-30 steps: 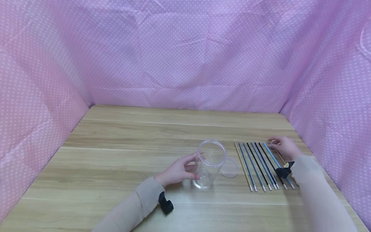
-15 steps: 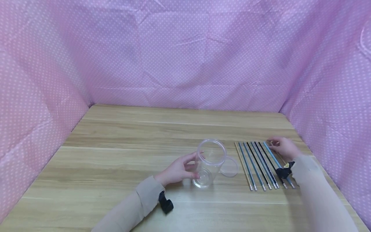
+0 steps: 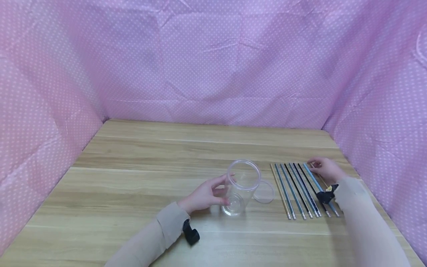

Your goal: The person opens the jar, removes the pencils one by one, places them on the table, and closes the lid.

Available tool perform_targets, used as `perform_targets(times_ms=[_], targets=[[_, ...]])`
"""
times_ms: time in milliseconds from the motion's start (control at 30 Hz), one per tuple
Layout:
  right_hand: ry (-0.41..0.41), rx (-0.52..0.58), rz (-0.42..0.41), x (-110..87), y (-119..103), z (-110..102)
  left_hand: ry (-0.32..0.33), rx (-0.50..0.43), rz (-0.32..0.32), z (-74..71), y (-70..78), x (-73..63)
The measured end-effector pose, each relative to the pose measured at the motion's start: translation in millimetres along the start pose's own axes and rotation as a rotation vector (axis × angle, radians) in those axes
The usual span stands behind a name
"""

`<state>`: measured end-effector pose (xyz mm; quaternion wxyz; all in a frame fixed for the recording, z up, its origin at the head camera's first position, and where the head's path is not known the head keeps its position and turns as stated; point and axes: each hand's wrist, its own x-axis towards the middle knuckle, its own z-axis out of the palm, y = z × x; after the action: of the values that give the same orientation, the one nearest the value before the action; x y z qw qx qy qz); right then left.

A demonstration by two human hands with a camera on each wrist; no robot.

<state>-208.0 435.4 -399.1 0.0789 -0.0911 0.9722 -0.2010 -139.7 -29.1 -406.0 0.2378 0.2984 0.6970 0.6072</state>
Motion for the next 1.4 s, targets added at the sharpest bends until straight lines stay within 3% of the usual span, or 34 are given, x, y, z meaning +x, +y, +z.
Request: perform_targets(times_ms=[567, 867, 1167, 1400], targets=[[0.027, -0.001, -0.034, 0.1, 0.8, 2.0, -0.006, -0.023, -0.015, -0.3, -0.3, -0.7], [0.045, 0.016, -0.046, -5.8, -27.7, -16.0, 0.0, -0.025, -0.015, -0.1, -0.5, -0.6], [0.16, -0.025, -0.128, -9.3, -62.0, -29.6, 0.007, -0.025, -0.024, 0.0, -1.9, 0.0], [0.238, -0.036, -0.328, -15.7, -90.8, -22.2, 0.004, -0.019, -0.011, -0.6, -2.2, 0.5]])
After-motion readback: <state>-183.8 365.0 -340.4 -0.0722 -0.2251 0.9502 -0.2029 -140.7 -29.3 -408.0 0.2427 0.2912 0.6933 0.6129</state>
